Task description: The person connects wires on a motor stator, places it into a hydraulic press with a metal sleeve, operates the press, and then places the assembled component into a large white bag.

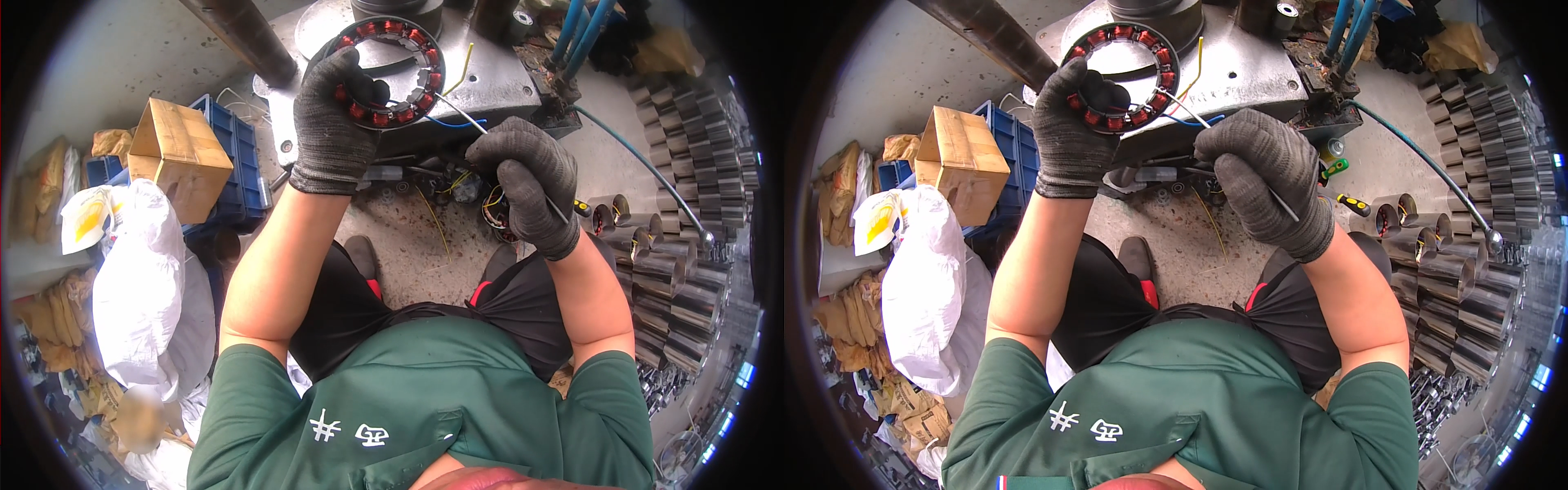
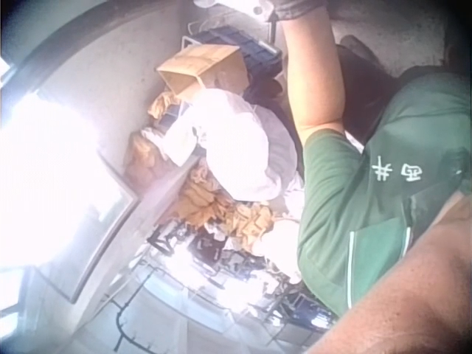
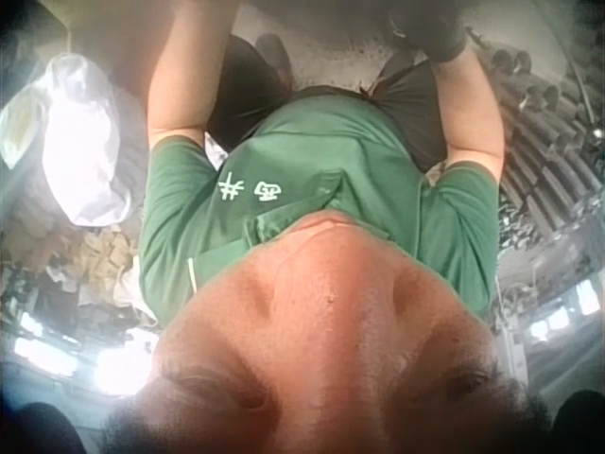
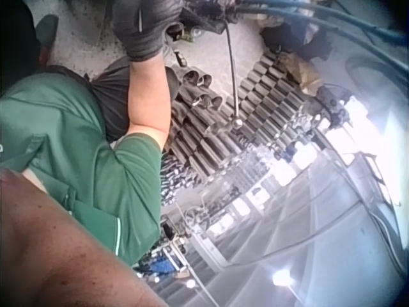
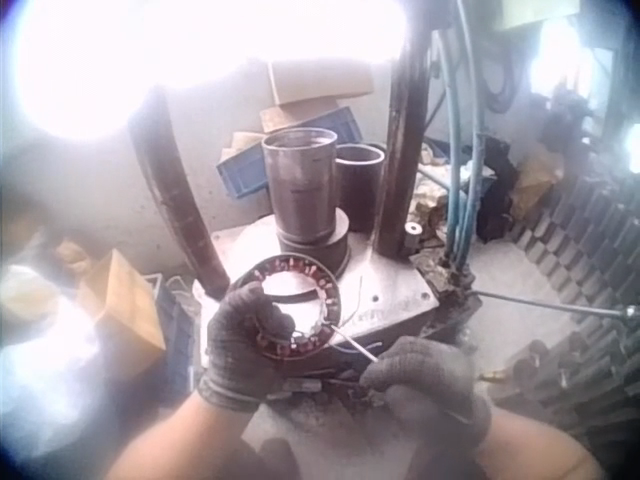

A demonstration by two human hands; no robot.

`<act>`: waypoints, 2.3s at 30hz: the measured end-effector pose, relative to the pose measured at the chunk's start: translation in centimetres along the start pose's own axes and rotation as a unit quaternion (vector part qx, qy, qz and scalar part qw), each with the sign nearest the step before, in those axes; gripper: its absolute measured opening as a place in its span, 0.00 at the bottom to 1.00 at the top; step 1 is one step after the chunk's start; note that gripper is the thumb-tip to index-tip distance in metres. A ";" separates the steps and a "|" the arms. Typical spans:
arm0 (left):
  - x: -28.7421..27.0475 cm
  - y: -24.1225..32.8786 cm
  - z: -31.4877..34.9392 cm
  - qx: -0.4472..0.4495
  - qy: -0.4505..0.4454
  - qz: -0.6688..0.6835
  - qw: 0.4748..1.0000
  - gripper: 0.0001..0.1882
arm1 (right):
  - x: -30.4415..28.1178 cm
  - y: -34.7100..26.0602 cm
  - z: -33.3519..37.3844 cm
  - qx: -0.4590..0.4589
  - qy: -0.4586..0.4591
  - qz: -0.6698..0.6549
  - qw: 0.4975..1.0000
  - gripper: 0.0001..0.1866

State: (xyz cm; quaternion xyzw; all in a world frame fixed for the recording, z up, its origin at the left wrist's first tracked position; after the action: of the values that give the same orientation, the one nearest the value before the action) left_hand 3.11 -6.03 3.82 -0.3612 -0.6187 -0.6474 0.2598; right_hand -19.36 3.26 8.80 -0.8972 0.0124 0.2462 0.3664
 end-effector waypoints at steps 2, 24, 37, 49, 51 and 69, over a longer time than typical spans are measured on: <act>-0.1 -0.2 -0.1 -0.001 0.004 -0.003 1.000 0.08 | 0.2 0.4 0.1 0.030 -0.008 0.005 1.000 0.09; -1.2 -0.2 -0.2 -0.102 0.023 0.163 0.981 0.06 | 2.1 0.1 -0.3 -0.072 -0.017 0.160 0.984 0.12; 2.0 0.1 1.6 0.052 0.017 -0.143 0.988 0.16 | 1.7 0.0 -0.5 -0.017 -0.028 0.141 0.990 0.12; 0.9 -0.5 1.1 0.007 -0.012 -0.080 0.997 0.06 | -3.0 0.6 1.7 0.098 0.190 -0.202 0.956 0.09; 0.7 -0.5 0.8 -0.011 0.004 -0.063 0.998 0.05 | -5.0 2.9 1.6 0.062 0.233 -0.108 0.964 0.08; 1.3 0.0 1.1 -0.026 0.055 -0.005 0.998 0.34 | -5.4 19.7 1.5 0.228 0.022 0.444 0.866 0.17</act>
State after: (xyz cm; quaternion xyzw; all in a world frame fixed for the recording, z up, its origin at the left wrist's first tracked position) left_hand 2.52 -4.78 4.84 -0.3283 -0.5880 -0.6838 0.2809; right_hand -28.74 -11.00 -2.54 -0.6938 0.4734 0.3530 0.4122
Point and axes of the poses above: each hand's wrist, its own z-axis away from the middle knuckle, its own x-axis out of the palm, y = z × x, the point moved 4 cm from there along -z, towards the middle knuckle, and after that the axes turned 5 degrees about -y, right-handed, at the moved point
